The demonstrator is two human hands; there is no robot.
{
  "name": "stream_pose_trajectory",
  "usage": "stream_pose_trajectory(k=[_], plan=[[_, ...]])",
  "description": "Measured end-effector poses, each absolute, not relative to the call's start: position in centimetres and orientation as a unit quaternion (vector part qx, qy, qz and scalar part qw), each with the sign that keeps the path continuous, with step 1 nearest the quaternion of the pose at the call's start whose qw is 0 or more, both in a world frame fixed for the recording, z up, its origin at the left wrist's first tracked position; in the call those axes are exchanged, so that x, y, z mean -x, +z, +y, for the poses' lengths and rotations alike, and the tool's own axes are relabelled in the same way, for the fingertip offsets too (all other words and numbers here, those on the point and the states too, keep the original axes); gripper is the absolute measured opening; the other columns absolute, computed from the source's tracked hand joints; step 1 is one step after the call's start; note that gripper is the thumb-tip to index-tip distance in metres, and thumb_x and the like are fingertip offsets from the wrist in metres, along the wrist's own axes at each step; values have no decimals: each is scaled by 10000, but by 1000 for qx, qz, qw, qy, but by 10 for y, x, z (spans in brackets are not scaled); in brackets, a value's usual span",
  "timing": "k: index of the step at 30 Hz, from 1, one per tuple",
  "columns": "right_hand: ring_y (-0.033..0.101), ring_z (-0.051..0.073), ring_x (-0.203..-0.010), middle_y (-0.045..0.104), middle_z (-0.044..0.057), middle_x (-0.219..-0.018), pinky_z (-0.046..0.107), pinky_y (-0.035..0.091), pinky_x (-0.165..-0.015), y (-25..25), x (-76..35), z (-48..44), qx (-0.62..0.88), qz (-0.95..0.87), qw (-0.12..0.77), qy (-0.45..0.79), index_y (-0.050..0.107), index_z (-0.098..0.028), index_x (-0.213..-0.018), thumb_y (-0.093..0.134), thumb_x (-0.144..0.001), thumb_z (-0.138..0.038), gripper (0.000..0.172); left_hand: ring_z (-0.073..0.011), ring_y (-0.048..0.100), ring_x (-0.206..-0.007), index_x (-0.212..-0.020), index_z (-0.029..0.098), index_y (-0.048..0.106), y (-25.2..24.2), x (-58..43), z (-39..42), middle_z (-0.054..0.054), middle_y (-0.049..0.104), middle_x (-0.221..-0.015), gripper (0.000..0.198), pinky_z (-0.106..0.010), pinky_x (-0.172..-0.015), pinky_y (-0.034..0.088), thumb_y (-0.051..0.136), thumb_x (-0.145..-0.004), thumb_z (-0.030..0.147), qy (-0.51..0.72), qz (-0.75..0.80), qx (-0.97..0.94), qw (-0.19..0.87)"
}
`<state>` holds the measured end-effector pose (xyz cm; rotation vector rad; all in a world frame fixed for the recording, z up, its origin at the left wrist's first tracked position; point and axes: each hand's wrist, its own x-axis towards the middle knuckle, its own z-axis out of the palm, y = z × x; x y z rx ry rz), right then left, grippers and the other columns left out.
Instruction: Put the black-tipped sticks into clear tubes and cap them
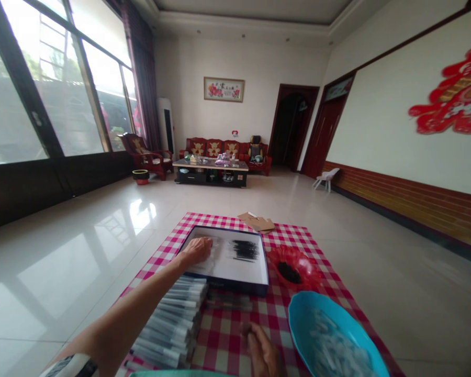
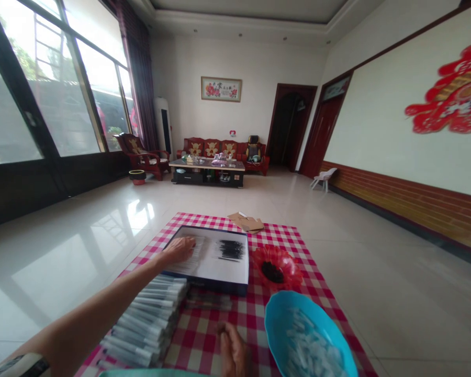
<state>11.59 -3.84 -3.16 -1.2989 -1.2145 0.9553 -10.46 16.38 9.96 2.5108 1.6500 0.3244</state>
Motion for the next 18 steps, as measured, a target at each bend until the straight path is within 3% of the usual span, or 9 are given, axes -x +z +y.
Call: stream_pose_trajectory(k=[4,9,10,12,14,18], plan=[[642,208,-967,702,52,-1029,319,504,-869,-17,-87,-28,480,-722,417,272,660,-242,-1029,448,-862,-277,272,-183,625,-797,-993,169,609,113,83,137,-36,650,-797,195,-274,-735,446,512,-824,164,238,534,-807,85],[605,232,-1074,653,75,-1167,384,479,-946,-19,-69,-6,503,-780,345,143,608,-209,-1137,447,-796,-117,388,-111,559,-582,-1032,160,574,91,55,82,19,596,-655,253,-201,-576,417,415,-841,206,345,497,-776,178],[606,232,-1077,650,76,-1175,380,488,-939,-24,-69,-4,499,-781,353,126,595,-208,-1158,446,-802,-123,395,-105,549,-556,-1017,154,572,82,50,73,25,579,-633,259,-192,-537,407,391,-841,212,366,487,-763,218],[627,234,-1047,665,74,-1149,368,521,-894,-35,-73,-5,481,-782,387,88,592,-222,-1158,449,-828,-173,363,-99,517,-509,-956,148,572,63,42,58,33,540,-609,226,-187,-473,382,427,-822,259,456,445,-648,418],[653,233,-996,687,71,-1097,347,547,-843,-41,-81,-9,473,-770,423,65,607,-243,-1129,453,-862,-237,308,-86,481,-479,-903,155,572,46,35,48,45,512,-601,209,-182,-449,365,496,-805,323,490,407,-541,549],[693,193,-857,722,55,-960,263,558,-743,-20,-106,-19,493,-741,438,128,636,-245,-1063,414,-901,-213,276,-77,441,-464,-962,166,564,26,25,36,43,528,-647,270,-184,-426,347,560,-791,375,510,337,-429,665]])
